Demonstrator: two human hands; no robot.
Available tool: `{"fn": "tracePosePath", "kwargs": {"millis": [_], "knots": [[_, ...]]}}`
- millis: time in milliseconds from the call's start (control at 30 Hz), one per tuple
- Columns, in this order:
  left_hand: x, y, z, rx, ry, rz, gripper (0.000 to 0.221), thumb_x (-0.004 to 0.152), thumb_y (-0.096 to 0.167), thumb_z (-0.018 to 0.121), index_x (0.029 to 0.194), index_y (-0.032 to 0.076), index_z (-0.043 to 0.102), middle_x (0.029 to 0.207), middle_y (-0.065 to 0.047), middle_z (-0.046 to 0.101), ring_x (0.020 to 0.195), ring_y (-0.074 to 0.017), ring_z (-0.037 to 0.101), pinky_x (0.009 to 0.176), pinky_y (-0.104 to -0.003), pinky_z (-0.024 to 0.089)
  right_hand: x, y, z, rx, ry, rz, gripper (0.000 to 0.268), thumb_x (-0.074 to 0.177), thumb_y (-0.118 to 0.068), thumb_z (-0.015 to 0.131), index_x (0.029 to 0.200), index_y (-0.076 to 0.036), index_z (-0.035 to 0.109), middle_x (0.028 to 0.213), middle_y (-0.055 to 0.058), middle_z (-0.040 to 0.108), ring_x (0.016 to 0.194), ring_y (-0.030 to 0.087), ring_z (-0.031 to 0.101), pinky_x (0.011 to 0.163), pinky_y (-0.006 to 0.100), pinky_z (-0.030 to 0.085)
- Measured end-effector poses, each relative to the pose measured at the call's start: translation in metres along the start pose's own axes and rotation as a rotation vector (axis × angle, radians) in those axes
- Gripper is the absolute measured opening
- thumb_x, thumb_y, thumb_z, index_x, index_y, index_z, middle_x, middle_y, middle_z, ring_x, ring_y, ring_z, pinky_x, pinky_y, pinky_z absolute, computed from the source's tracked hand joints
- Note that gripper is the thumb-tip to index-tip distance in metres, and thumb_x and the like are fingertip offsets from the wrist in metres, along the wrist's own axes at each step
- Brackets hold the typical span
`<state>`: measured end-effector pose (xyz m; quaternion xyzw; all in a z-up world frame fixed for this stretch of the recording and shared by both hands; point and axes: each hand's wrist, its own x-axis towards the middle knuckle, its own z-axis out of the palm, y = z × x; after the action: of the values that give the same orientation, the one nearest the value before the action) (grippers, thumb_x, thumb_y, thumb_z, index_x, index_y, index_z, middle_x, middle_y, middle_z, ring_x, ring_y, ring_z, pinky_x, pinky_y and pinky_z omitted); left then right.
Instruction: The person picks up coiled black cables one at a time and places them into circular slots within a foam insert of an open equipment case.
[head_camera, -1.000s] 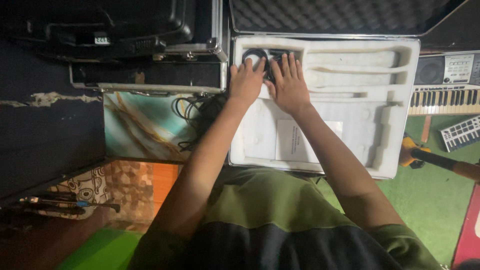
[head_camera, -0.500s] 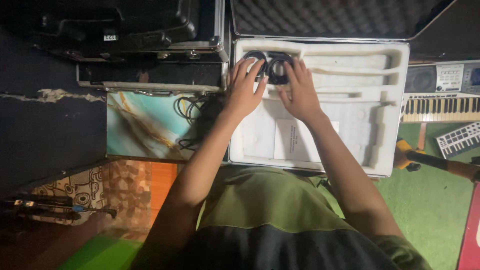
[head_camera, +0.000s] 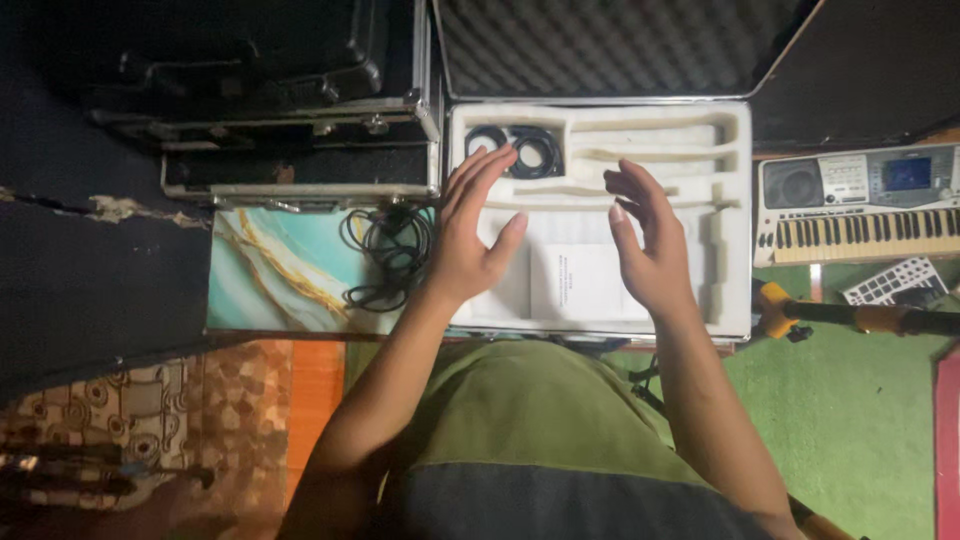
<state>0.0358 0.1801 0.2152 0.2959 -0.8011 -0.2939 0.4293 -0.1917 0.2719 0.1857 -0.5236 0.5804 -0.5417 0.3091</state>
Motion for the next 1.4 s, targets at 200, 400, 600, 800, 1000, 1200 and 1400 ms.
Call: {"fn": "tracePosePath", "kwargs": {"millis": [200, 400, 600, 800, 1000, 1200, 1400], "knots": [[-0.003, 0.038, -0.013, -0.039, 0.003, 0.035, 0.054, 0.102, 0.027, 0.065, 0.148, 0.002, 0.051, 0.152, -0.015, 0.058, 0.151, -0.0373, 0.049, 0.132, -0.048, 0.035, -0.021, -0.038, -0.018, 0.081, 0.046, -0.059, 0.045, 0.108, -0.006, 0.053, 0.152, 0.001, 0.046, 0.138, 0.014, 0.060, 0.133, 0.022, 0.057, 0.115, 0.036, 0.045], [-0.014, 0.043, -0.044, -0.023, 0.081, 0.017, 0.056, 0.103, 0.031, 0.062, 0.149, 0.002, 0.051, 0.154, -0.016, 0.057, 0.146, -0.0361, 0.049, 0.127, -0.045, 0.036, -0.020, -0.060, -0.003, 0.113, -0.006, -0.114, 0.043, 0.111, -0.008, 0.055, 0.152, 0.001, 0.047, 0.132, 0.011, 0.061, 0.127, 0.018, 0.058, 0.115, 0.034, 0.046], [-0.041, 0.043, -0.100, 0.046, 0.231, -0.048, 0.054, 0.103, 0.029, 0.060, 0.149, 0.001, 0.051, 0.154, -0.016, 0.057, 0.147, -0.0360, 0.049, 0.128, -0.046, 0.035, -0.001, -0.076, 0.041, 0.202, -0.145, -0.158, 0.043, 0.111, -0.010, 0.055, 0.152, 0.002, 0.047, 0.133, 0.010, 0.060, 0.125, 0.017, 0.058, 0.115, 0.034, 0.047], [-0.078, 0.036, -0.163, 0.117, 0.378, -0.114, 0.051, 0.107, 0.026, 0.059, 0.150, 0.001, 0.051, 0.150, -0.015, 0.057, 0.147, -0.0344, 0.050, 0.128, -0.042, 0.036, 0.021, -0.092, 0.109, 0.225, -0.304, -0.179, 0.044, 0.111, -0.011, 0.056, 0.152, 0.002, 0.047, 0.136, 0.010, 0.059, 0.127, 0.017, 0.058, 0.115, 0.033, 0.047], [-0.106, 0.020, -0.222, 0.119, 0.424, -0.167, 0.049, 0.107, 0.026, 0.059, 0.149, 0.000, 0.051, 0.147, -0.017, 0.057, 0.141, -0.0314, 0.054, 0.124, -0.039, 0.040, 0.028, -0.105, 0.180, 0.246, -0.403, -0.168, 0.042, 0.113, -0.011, 0.057, 0.152, 0.001, 0.047, 0.127, 0.009, 0.061, 0.122, 0.015, 0.059, 0.111, 0.031, 0.047], [-0.110, -0.008, -0.259, 0.081, 0.371, -0.199, 0.041, 0.108, 0.019, 0.062, 0.144, 0.000, 0.054, 0.145, -0.016, 0.061, 0.135, -0.0304, 0.057, 0.119, -0.037, 0.044, 0.023, -0.114, 0.226, 0.270, -0.377, -0.122, 0.040, 0.113, -0.011, 0.057, 0.151, 0.000, 0.048, 0.129, 0.009, 0.060, 0.122, 0.015, 0.059, 0.113, 0.031, 0.048], [-0.107, -0.067, -0.250, 0.020, 0.198, -0.275, 0.027, 0.103, 0.015, 0.065, 0.128, 0.006, 0.065, 0.127, -0.010, 0.071, 0.123, -0.0299, 0.068, 0.109, -0.037, 0.053, 0.021, -0.088, 0.246, 0.122, -0.318, 0.003, 0.034, 0.111, -0.008, 0.056, 0.143, 0.002, 0.053, 0.127, 0.009, 0.067, 0.121, 0.016, 0.063, 0.110, 0.031, 0.050]]}}
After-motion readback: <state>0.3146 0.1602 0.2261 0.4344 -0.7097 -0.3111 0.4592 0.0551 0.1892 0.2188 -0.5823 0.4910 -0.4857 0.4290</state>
